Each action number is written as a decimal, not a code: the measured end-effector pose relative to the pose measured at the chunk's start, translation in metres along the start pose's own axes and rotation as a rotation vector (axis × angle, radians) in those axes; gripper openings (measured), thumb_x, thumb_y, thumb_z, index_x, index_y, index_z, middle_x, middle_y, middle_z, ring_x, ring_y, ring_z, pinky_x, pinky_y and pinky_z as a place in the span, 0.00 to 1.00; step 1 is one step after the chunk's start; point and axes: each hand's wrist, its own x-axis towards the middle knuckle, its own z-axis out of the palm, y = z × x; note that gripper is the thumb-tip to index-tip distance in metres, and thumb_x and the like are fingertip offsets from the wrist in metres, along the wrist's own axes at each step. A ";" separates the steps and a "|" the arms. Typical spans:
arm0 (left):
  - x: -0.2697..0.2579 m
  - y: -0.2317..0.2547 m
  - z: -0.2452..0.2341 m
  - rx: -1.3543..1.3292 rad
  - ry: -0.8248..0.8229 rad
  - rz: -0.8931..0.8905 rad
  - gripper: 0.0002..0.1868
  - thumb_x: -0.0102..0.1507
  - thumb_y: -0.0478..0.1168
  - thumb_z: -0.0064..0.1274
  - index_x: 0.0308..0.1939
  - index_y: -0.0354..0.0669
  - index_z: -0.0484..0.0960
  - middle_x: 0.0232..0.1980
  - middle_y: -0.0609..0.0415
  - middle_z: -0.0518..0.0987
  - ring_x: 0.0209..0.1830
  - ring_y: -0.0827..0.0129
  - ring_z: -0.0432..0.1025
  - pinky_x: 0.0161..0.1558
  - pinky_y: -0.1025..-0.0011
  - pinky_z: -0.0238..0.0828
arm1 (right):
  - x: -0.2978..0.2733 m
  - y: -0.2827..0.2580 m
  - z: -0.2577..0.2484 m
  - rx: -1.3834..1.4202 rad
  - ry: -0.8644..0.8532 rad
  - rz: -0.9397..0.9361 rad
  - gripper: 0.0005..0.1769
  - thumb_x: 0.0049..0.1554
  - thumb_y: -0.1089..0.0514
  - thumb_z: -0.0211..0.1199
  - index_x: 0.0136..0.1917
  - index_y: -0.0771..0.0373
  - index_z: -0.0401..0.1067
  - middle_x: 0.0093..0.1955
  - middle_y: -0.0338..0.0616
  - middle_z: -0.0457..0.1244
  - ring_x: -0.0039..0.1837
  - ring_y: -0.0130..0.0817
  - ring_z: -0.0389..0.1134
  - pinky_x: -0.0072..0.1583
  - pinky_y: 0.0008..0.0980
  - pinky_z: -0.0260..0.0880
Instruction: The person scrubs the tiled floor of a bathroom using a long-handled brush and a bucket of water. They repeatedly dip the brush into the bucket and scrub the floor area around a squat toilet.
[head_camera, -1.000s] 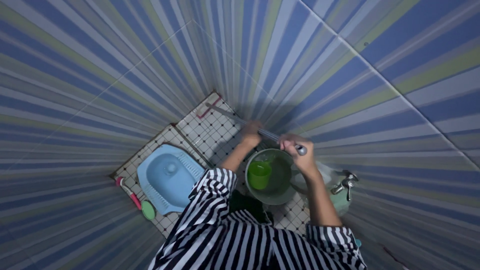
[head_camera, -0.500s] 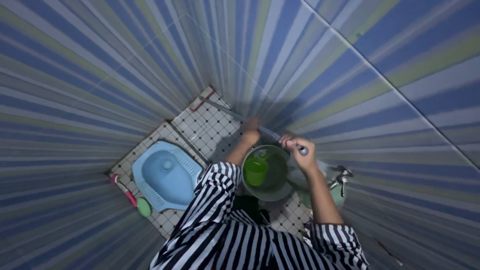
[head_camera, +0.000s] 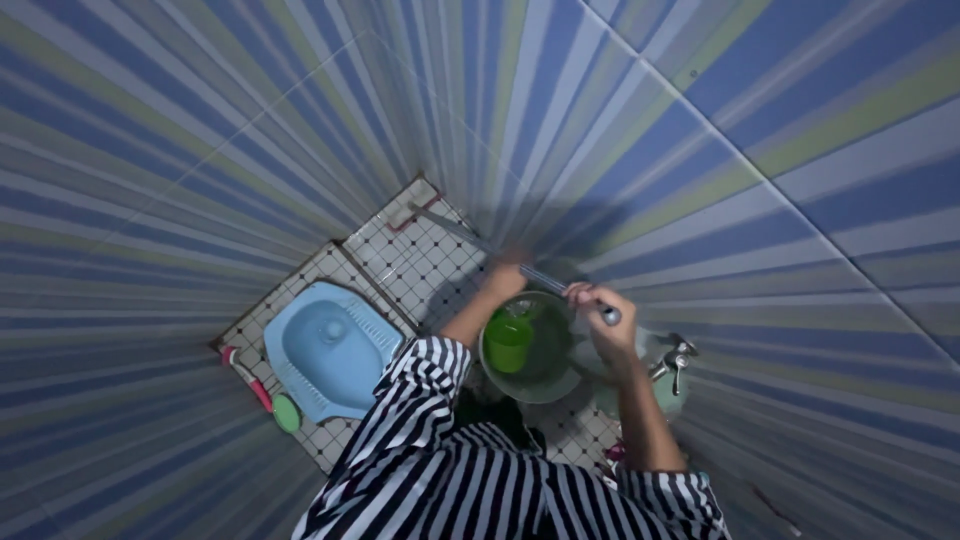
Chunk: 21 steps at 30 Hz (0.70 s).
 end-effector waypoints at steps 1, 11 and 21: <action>0.001 -0.004 -0.005 -0.020 -0.006 0.019 0.15 0.64 0.39 0.51 0.53 0.43 0.82 0.59 0.41 0.79 0.62 0.43 0.72 0.63 0.51 0.67 | 0.000 0.004 0.002 0.002 -0.013 0.013 0.09 0.63 0.67 0.58 0.41 0.72 0.68 0.43 0.49 0.65 0.54 0.42 0.68 0.61 0.42 0.69; 0.029 -0.008 -0.014 0.129 -0.122 -0.216 0.22 0.54 0.38 0.58 0.54 0.44 0.79 0.59 0.41 0.76 0.63 0.44 0.69 0.61 0.52 0.66 | 0.019 0.042 -0.011 -0.002 0.031 0.008 0.13 0.63 0.60 0.61 0.40 0.72 0.68 0.45 0.50 0.68 0.49 0.37 0.69 0.55 0.37 0.70; 0.008 0.002 -0.004 0.028 -0.075 -0.086 0.26 0.54 0.35 0.52 0.57 0.42 0.78 0.60 0.38 0.75 0.62 0.42 0.68 0.59 0.50 0.66 | 0.010 -0.014 -0.014 -0.215 0.020 0.093 0.15 0.64 0.59 0.60 0.38 0.69 0.71 0.43 0.46 0.69 0.48 0.31 0.70 0.52 0.31 0.70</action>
